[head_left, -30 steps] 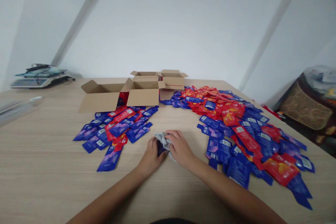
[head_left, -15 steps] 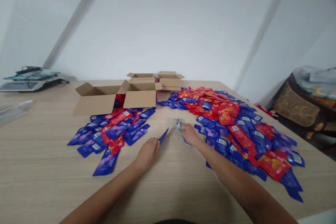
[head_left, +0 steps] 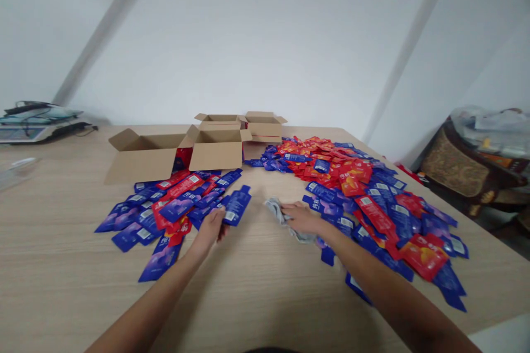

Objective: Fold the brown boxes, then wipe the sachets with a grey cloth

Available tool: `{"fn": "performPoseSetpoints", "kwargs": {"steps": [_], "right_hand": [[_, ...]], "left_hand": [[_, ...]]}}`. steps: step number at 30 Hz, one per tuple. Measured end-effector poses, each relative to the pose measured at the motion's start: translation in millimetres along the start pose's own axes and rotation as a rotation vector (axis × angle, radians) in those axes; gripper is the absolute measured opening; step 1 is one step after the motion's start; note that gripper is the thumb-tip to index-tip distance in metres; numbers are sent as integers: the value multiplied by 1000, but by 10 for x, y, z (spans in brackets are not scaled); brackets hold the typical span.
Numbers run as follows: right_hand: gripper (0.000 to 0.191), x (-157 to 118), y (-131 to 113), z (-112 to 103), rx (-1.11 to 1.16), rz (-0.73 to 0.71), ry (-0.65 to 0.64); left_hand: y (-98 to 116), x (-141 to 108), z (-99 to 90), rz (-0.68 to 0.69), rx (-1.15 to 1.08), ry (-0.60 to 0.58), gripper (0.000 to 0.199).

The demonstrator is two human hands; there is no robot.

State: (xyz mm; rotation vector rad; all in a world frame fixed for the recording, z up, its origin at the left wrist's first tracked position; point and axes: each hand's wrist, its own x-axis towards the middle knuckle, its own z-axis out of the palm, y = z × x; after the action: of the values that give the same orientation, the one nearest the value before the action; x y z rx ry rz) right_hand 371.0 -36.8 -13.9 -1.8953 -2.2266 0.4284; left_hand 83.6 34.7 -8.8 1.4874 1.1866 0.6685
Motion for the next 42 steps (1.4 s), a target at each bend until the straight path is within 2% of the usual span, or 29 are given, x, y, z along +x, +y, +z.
{"fn": "performPoseSetpoints", "kwargs": {"steps": [2, 4, 5, 7, 9, 12, 14, 16, 18, 20, 21, 23, 24, 26, 29, 32, 35, 37, 39, 42], "right_hand": [[35, -13, 261, -223, 64, 13, -27], [37, -37, 482, -347, -3, 214, 109], [39, -54, 578, -363, -81, 356, 186], [43, -94, 739, -322, -255, 570, 261], [41, -132, 849, -250, -375, 617, 276], [38, -148, 855, -251, -409, 541, 281], [37, -120, 696, -346, -354, 465, 286], [33, -73, 401, -459, -251, 310, 251], [28, -31, 33, -526, -125, 60, 150], [28, -19, -295, -509, -11, -164, 77], [30, -30, -413, -466, 22, -206, 93], [39, -89, -524, -324, 19, -130, 182], [45, -132, -520, -233, -12, -46, 213], [53, -216, -435, -44, -93, 93, 191], [46, -268, -277, 157, -125, 103, 127], [41, -212, -291, 220, 5, 91, 278], [41, -146, -536, 302, 122, 1, 441], [44, -119, -740, 428, 110, -120, 426], [48, -82, -870, 573, 66, -181, 373], [50, 32, -788, 670, -2, -127, 326]], "left_hand": [[47, -13, -132, -90, -74, -20, 58], [47, -55, -170, -240, -82, -160, 67], [30, -83, -151, -299, -59, -248, 72], [-24, -132, -59, -327, 12, -376, 78], [-78, -153, 61, -277, 79, -433, 79], [-90, -122, 216, -144, 116, -390, 67], [-32, -85, 292, -19, 110, -299, 56], [60, -56, 364, 165, 87, -181, 51], [145, -43, 437, 356, 101, -96, 54], [173, -42, 497, 440, 175, -117, 49], [157, -44, 515, 420, 211, -155, 43], [70, -46, 516, 277, 208, -223, 41], [8, -44, 501, 185, 170, -232, 43], [-117, -34, 463, 27, 64, -212, 45], [-232, -5, 450, -87, -57, -225, 39], [-240, 10, 526, -121, -102, -310, 29], [-219, -7, 619, -112, -93, -364, 23], [-221, -21, 657, -94, -80, -377, 23], [-235, -23, 677, -80, -64, -372, 22], [-232, -17, 676, -84, -31, -369, 20]]}}
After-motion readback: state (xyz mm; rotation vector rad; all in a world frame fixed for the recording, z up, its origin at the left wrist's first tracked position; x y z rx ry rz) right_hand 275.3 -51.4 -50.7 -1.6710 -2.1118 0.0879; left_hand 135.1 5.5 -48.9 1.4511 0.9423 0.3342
